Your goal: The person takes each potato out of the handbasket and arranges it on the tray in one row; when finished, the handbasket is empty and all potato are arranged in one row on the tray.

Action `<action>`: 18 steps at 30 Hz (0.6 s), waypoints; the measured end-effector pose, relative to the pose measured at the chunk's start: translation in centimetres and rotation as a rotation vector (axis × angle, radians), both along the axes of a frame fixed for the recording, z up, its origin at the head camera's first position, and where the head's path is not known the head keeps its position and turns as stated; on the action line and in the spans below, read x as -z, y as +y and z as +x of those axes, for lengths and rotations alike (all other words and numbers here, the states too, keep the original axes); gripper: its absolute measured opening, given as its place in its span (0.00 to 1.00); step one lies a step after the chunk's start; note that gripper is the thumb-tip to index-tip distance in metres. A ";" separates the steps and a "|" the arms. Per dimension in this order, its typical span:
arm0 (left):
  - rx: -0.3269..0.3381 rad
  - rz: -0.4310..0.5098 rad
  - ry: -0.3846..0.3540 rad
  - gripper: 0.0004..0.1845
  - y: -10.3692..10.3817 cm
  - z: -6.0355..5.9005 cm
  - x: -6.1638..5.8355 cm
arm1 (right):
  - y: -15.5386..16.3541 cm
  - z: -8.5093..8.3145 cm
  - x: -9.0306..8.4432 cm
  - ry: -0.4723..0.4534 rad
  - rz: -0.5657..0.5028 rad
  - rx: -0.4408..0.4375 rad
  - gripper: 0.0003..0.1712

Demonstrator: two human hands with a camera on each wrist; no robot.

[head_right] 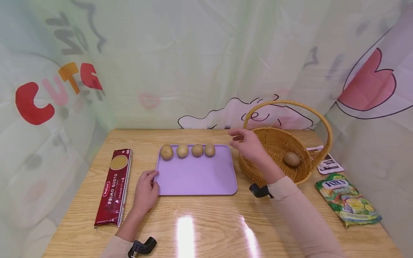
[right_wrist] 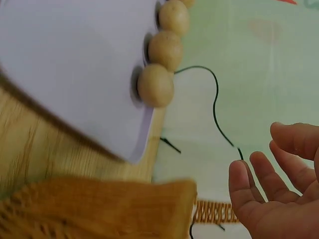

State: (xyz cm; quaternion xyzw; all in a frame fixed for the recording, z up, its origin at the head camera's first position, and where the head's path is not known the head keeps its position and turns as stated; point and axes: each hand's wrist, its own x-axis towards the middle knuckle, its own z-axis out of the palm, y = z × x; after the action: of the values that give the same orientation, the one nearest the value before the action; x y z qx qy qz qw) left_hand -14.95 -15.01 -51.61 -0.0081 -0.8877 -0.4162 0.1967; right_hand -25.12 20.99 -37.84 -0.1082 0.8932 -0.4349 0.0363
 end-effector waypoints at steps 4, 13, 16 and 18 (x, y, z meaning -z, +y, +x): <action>0.005 -0.001 -0.023 0.19 0.0 0.1 0.1 | 1.7 0.4 -0.4 0.014 0.035 0.023 0.20; 0.022 0.015 -0.029 0.19 -0.1 0.0 0.0 | 6.0 1.0 -1.3 0.043 0.077 0.078 0.22; 0.023 0.020 -0.037 0.20 -0.2 0.0 -0.1 | 7.4 1.2 -1.5 0.036 0.079 0.110 0.24; 0.022 0.020 -0.044 0.20 -0.2 0.0 -0.2 | 8.4 1.2 -1.6 0.031 0.086 0.137 0.25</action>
State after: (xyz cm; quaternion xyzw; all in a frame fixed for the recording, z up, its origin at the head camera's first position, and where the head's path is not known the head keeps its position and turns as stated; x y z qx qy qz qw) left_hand -14.94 -15.18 -51.45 -0.0069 -0.8874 -0.4274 0.1727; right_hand -23.90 29.36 -36.23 -0.0520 0.9167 -0.3961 -0.0027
